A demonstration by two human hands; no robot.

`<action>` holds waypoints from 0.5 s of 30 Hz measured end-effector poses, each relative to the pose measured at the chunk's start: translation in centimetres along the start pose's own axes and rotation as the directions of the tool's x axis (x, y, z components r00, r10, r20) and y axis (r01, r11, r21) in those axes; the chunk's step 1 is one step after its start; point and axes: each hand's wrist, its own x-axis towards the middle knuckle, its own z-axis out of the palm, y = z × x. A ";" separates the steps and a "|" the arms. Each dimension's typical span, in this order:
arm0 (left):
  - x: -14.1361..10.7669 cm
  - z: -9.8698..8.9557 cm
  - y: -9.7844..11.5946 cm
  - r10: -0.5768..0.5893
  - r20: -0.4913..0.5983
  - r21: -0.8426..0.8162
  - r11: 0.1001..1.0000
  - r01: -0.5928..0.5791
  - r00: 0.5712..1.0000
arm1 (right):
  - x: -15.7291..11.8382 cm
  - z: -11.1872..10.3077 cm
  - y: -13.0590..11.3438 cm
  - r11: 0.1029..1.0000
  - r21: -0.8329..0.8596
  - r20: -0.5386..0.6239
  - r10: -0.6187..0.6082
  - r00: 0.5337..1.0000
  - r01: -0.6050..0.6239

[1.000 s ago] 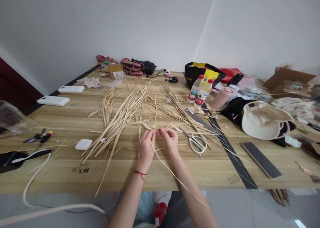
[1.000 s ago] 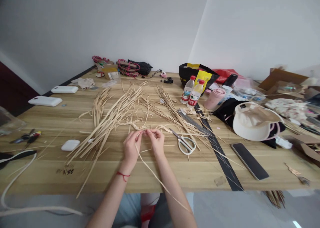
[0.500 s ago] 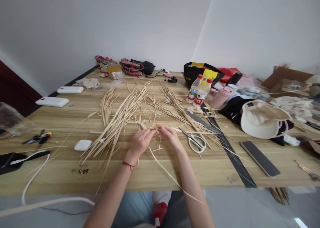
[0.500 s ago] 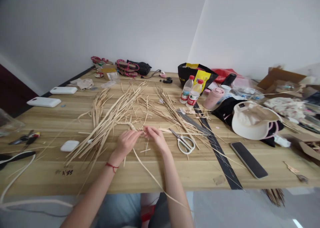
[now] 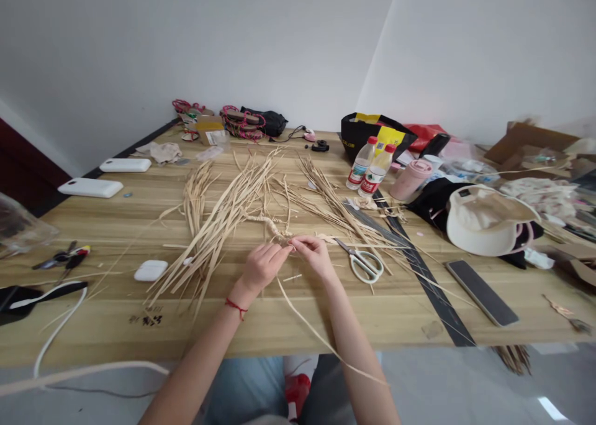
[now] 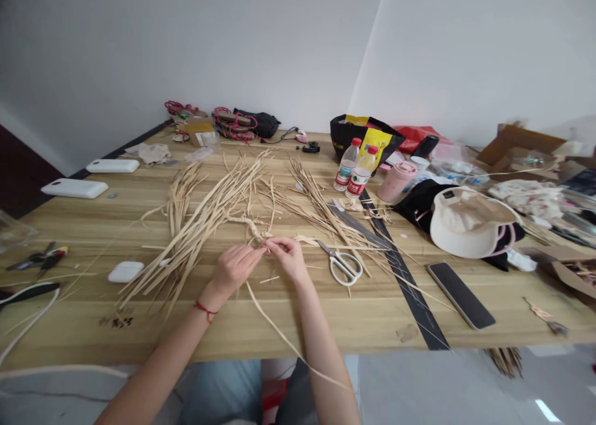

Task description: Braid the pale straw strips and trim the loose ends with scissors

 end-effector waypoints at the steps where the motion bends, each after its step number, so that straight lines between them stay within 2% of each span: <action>1: 0.0 0.2 0.4 -0.083 0.002 -0.063 0.995 0.083 0.997 | 0.0 0.2 0.0 0.999 -0.025 -0.032 -0.024 0.999 0.023; 3: 0.0 0.6 1.1 -0.282 0.004 -0.241 0.931 0.275 0.959 | -0.1 0.4 0.0 0.996 -0.069 -0.082 -0.064 0.995 0.058; 4: 0.0 0.8 1.5 -0.390 0.011 -0.341 0.864 0.370 0.921 | -0.1 0.4 -0.1 0.994 -0.082 -0.091 -0.076 0.993 0.068; 6: 0.2 1.2 2.2 -0.590 0.058 -0.514 0.674 0.531 0.805 | -0.3 0.5 -0.4 0.993 -0.088 -0.090 -0.090 0.992 0.082; 8: 0.3 1.3 2.7 -0.723 0.142 -0.629 0.461 0.626 0.676 | -0.4 0.6 -0.6 0.992 -0.084 -0.079 -0.099 0.992 0.093; 9: 0.4 1.3 2.9 -0.763 0.183 -0.667 0.366 0.649 0.619 | -0.4 0.6 -0.7 0.992 -0.080 -0.071 -0.100 0.992 0.094; 11: 0.6 1.3 3.1 -0.806 0.256 -0.717 0.212 0.664 0.534 | -0.5 0.6 -0.7 0.994 -0.063 -0.063 -0.094 0.994 0.090; 13: 0.8 1.1 3.1 -0.809 0.328 -0.736 0.104 0.669 0.487 | -0.5 0.6 -0.6 0.996 -0.042 -0.063 -0.082 0.995 0.079; 15: 1.0 0.8 2.9 -0.791 0.385 -0.741 0.042 0.670 0.475 | -0.5 0.5 -0.4 0.997 -0.033 -0.065 -0.076 0.995 0.074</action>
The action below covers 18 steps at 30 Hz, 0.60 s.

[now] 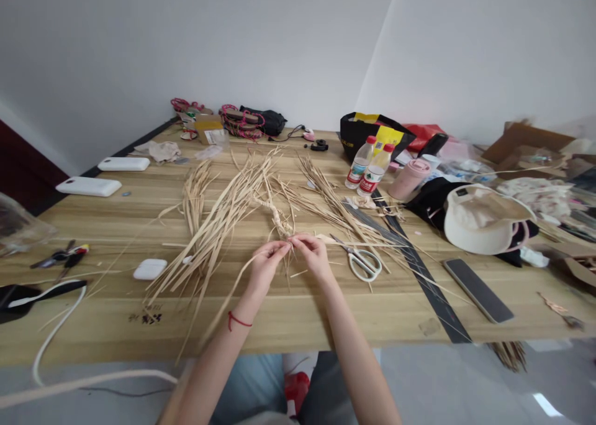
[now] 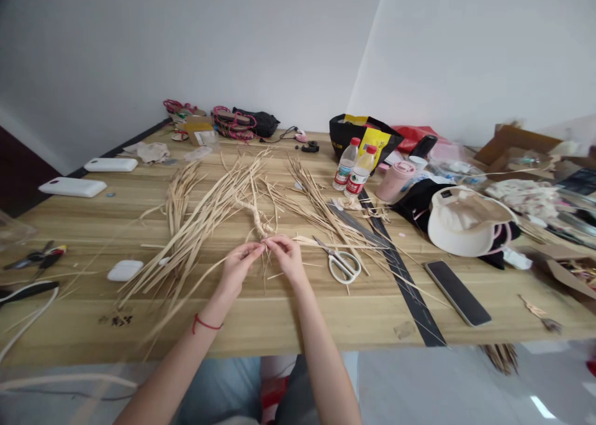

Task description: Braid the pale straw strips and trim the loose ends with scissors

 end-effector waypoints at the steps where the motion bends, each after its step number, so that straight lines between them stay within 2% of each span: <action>1: 0.1 -0.1 0.2 -0.011 0.022 -0.009 1.000 0.011 1.000 | 0.0 -0.1 0.1 1.000 -0.001 0.002 0.002 1.000 -0.002; 7: 1.2 -1.3 1.3 -0.097 0.219 0.054 0.995 0.087 0.971 | 0.0 -0.5 0.0 0.997 0.024 0.056 0.072 0.996 -0.073; 11: 1.5 -1.4 0.9 -0.155 0.281 0.022 0.988 0.155 0.947 | 0.0 -0.5 0.0 0.989 0.092 0.091 0.105 0.990 -0.114; 13: 1.3 -0.9 0.2 -0.145 0.259 -0.036 0.987 0.159 0.955 | 0.0 -0.4 0.1 0.979 0.134 0.064 0.146 0.987 -0.153; 18: 0.0 1.1 -1.6 -0.081 0.042 -0.143 0.986 0.087 0.996 | -0.2 0.0 0.3 0.935 0.268 0.008 0.237 0.971 -0.231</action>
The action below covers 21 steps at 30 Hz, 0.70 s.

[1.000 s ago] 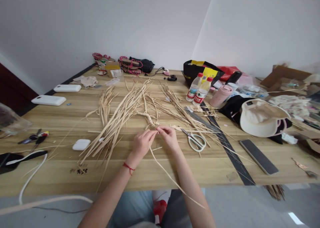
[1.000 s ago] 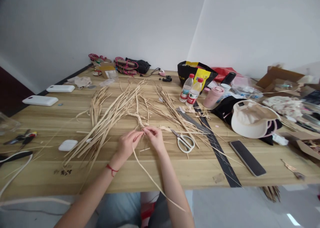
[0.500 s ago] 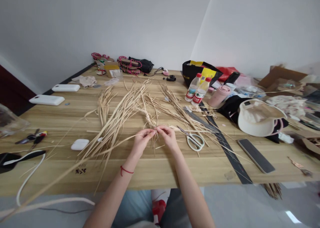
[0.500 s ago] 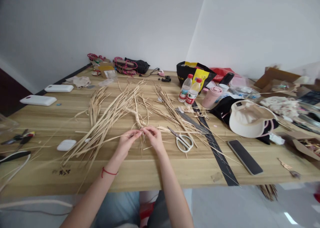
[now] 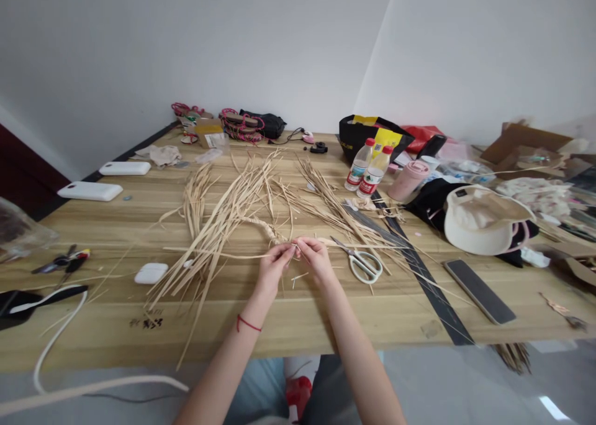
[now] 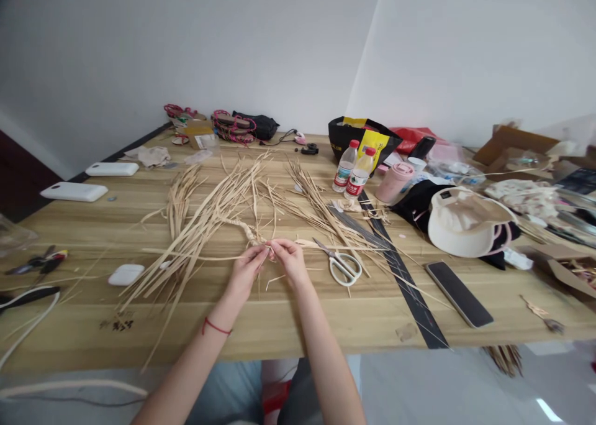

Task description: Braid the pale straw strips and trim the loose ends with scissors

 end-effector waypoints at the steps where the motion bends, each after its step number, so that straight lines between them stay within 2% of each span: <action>1: -0.2 0.3 -0.3 0.048 -0.030 0.004 0.999 -0.048 0.998 | 0.0 0.1 0.0 1.000 0.026 -0.009 0.012 1.000 -0.012; 3: -0.5 0.8 -0.5 0.186 -0.084 0.047 0.982 -0.183 0.979 | -0.1 0.2 0.0 0.997 0.070 -0.032 0.025 0.999 -0.023; 5: -0.8 1.1 -0.5 0.325 -0.111 0.119 0.943 -0.312 0.939 | -0.1 0.2 0.1 0.995 0.101 -0.058 0.025 0.998 -0.020; 8: -1.2 1.3 -0.4 0.434 -0.081 0.202 0.888 -0.412 0.897 | -0.1 0.3 0.2 0.993 0.116 -0.090 0.019 0.996 -0.009; 12: -1.4 1.4 -0.5 0.474 -0.054 0.228 0.863 -0.452 0.879 | 0.1 0.2 0.5 0.992 0.125 -0.107 0.022 0.994 -0.008; 17: -1.0 1.1 -0.6 0.476 -0.037 0.218 0.862 -0.458 0.879 | 0.2 0.1 0.6 0.990 0.135 -0.066 0.039 0.997 -0.030; 21: -0.8 0.8 -0.2 0.488 -0.055 0.228 0.855 -0.465 0.871 | 0.1 0.2 0.5 0.990 0.126 -0.078 0.075 0.994 -0.065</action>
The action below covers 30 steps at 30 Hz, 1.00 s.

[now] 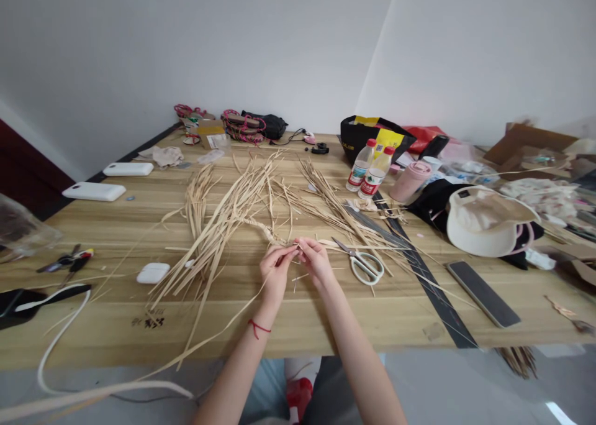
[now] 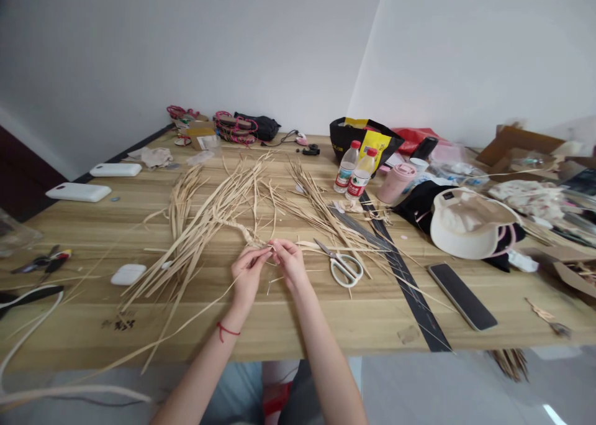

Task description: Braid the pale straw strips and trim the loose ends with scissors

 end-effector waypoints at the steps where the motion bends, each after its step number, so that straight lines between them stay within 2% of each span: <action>1: 0.1 0.0 0.1 -0.004 -0.014 0.001 1.000 0.004 1.000 | 0.0 0.1 0.0 1.000 0.003 -0.009 0.002 1.000 -0.002; 4: 0.0 0.2 0.2 -0.084 -0.078 -0.026 0.996 0.082 0.993 | -0.1 0.3 0.2 0.999 -0.015 -0.005 -0.037 0.999 0.037; 6: -0.3 0.5 0.3 -0.219 -0.133 -0.091 0.974 0.208 0.967 | -0.1 0.6 0.2 0.990 -0.088 0.003 -0.108 0.994 0.108; 8: -0.6 1.0 0.5 -0.410 -0.157 -0.198 0.904 0.378 0.898 | -0.2 0.7 0.2 0.955 -0.207 0.021 -0.214 0.977 0.214; 10: -0.9 1.5 0.9 -0.592 -0.139 -0.322 0.785 0.529 0.794 | -0.4 0.8 0.2 0.873 -0.341 0.056 -0.351 0.935 0.348; 12: -1.0 1.8 1.5 -0.710 -0.117 -0.429 0.666 0.610 0.694 | -0.7 0.8 0.1 0.757 -0.460 0.102 -0.474 0.875 0.463; 13: -0.9 1.9 1.8 -0.743 -0.115 -0.463 0.627 0.626 0.660 | -0.8 0.7 0.1 0.699 -0.511 0.123 -0.516 0.848 0.500; 15: -0.8 2.0 2.2 -0.776 -0.115 -0.484 0.589 0.647 0.620 | -1.0 0.6 0.2 0.598 -0.595 0.167 -0.561 0.811 0.536; 17: -0.8 1.9 2.2 -0.789 -0.094 -0.456 0.576 0.678 0.607 | -1.0 0.3 0.3 0.508 -0.655 0.219 -0.580 0.784 0.559; 19: -0.9 1.7 1.9 -0.783 -0.072 -0.394 0.592 0.703 0.618 | -1.0 0.1 0.5 0.425 -0.693 0.273 -0.592 0.758 0.582; 20: -1.0 1.5 1.7 -0.760 -0.076 -0.343 0.628 0.699 0.646 | -1.0 0.1 0.6 0.391 -0.706 0.295 -0.595 0.748 0.590; 22: -1.0 1.1 1.3 -0.640 -0.113 -0.169 0.766 0.620 0.760 | -0.9 0.0 0.8 0.344 -0.725 0.329 -0.588 0.739 0.596; 24: -0.8 0.5 1.2 -0.419 -0.130 0.105 0.895 0.433 0.898 | -0.9 -0.1 0.8 0.322 -0.736 0.352 -0.569 0.743 0.596; 25: -0.6 0.1 1.2 -0.300 -0.114 0.252 0.913 0.320 0.947 | -0.8 -0.1 0.8 0.319 -0.736 0.363 -0.558 0.746 0.597; 26: -0.4 -0.3 1.3 -0.198 -0.080 0.378 0.901 0.214 0.977 | -0.8 -0.1 0.8 0.321 -0.734 0.374 -0.545 0.751 0.598; 28: 0.3 -1.2 1.4 -0.059 0.010 0.526 0.849 0.045 0.998 | -0.7 -0.2 0.6 0.335 -0.725 0.388 -0.522 0.759 0.601; 30: 1.1 -2.0 1.3 0.020 0.112 0.552 0.830 -0.079 0.994 | -0.6 -0.4 0.2 0.360 -0.713 0.391 -0.509 0.767 0.602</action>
